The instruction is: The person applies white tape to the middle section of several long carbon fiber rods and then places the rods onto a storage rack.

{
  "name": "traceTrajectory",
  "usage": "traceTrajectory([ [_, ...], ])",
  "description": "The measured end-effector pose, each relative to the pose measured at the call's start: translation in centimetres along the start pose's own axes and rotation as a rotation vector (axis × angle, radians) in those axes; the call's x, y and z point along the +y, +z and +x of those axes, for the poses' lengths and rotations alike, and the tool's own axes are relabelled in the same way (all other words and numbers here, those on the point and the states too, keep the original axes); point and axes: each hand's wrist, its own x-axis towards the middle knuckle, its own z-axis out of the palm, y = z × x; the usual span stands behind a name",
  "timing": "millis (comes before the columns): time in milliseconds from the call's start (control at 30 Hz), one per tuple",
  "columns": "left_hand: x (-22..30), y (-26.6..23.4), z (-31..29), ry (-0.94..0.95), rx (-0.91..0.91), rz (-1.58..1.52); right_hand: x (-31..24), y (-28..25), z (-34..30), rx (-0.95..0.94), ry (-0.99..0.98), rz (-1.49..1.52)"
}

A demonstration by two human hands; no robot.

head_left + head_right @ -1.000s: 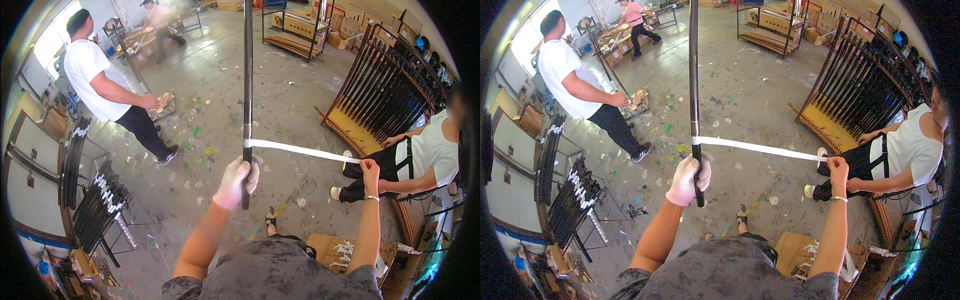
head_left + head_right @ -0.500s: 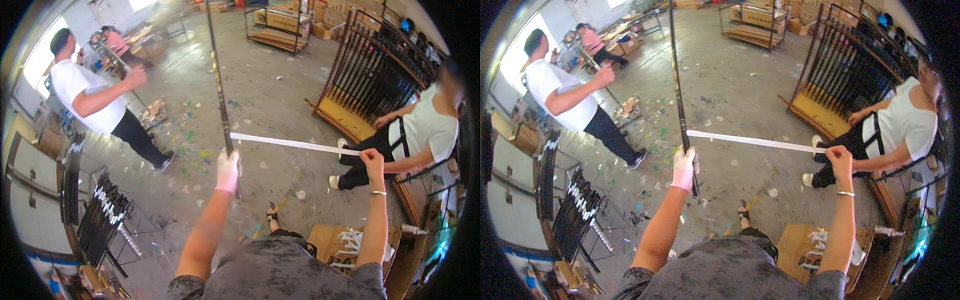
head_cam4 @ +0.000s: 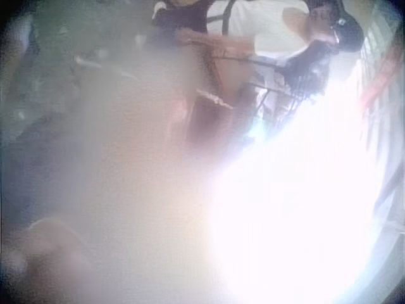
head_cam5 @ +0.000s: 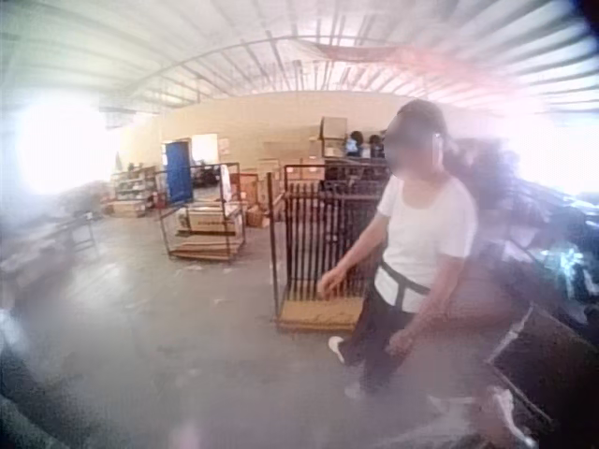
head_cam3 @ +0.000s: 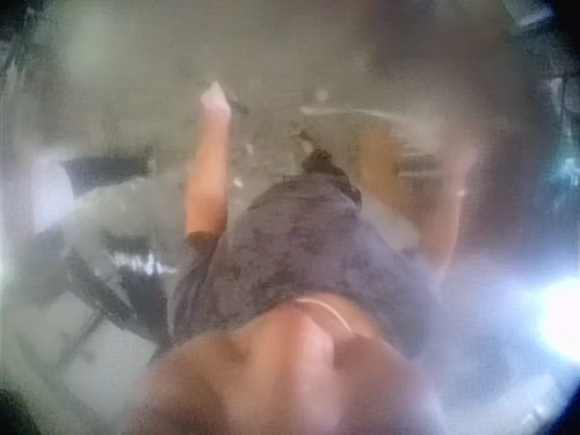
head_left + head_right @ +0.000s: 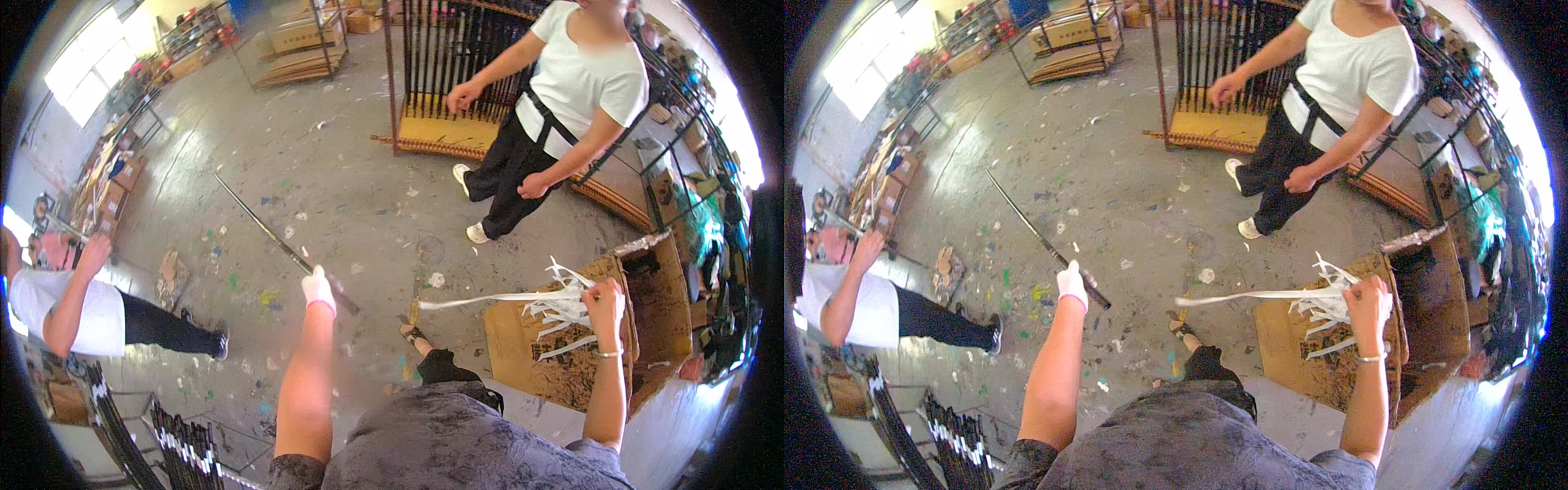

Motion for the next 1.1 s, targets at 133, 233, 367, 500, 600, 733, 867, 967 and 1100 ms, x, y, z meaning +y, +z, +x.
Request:
traceTrajectory([
  [133,1.0,10.0,-1.6,-0.179,-0.155,-0.33,3.9,-3.3,-3.0,0.151,0.059,-0.169],
  [233,1.6,17.7,-2.0,-0.474,-0.203,-0.5,5.5,-4.5,-3.6,0.132,0.176,-0.273],
  [367,0.7,26.5,0.3,-0.671,-0.199,-0.707,6.8,-4.1,-3.1,0.199,0.199,-0.307],
  [500,2.2,31.5,-6.2,-0.82,-0.143,-0.483,8.1,-3.9,-3.9,0.209,0.262,-0.336],
  [600,2.3,32.2,-6.4,-0.727,-0.327,-0.583,7.4,-4.0,-2.8,0.187,0.274,-0.325],
  [733,1.7,34.0,-6.1,-0.73,-0.541,-0.713,6.4,-4.6,-2.0,0.208,0.276,-0.325],
  [867,1.8,35.5,-4.8,-0.854,-0.602,-0.79,5.8,-4.8,-1.3,0.148,0.313,-0.326],
  [967,4.1,35.5,-7.2,-0.768,-0.565,-0.627,5.8,-5.0,-1.1,0.114,0.317,-0.396],
  [1100,4.6,33.2,-9.0,-0.622,-0.705,-0.475,4.6,-5.9,-0.3,0.037,0.283,-0.508],
])
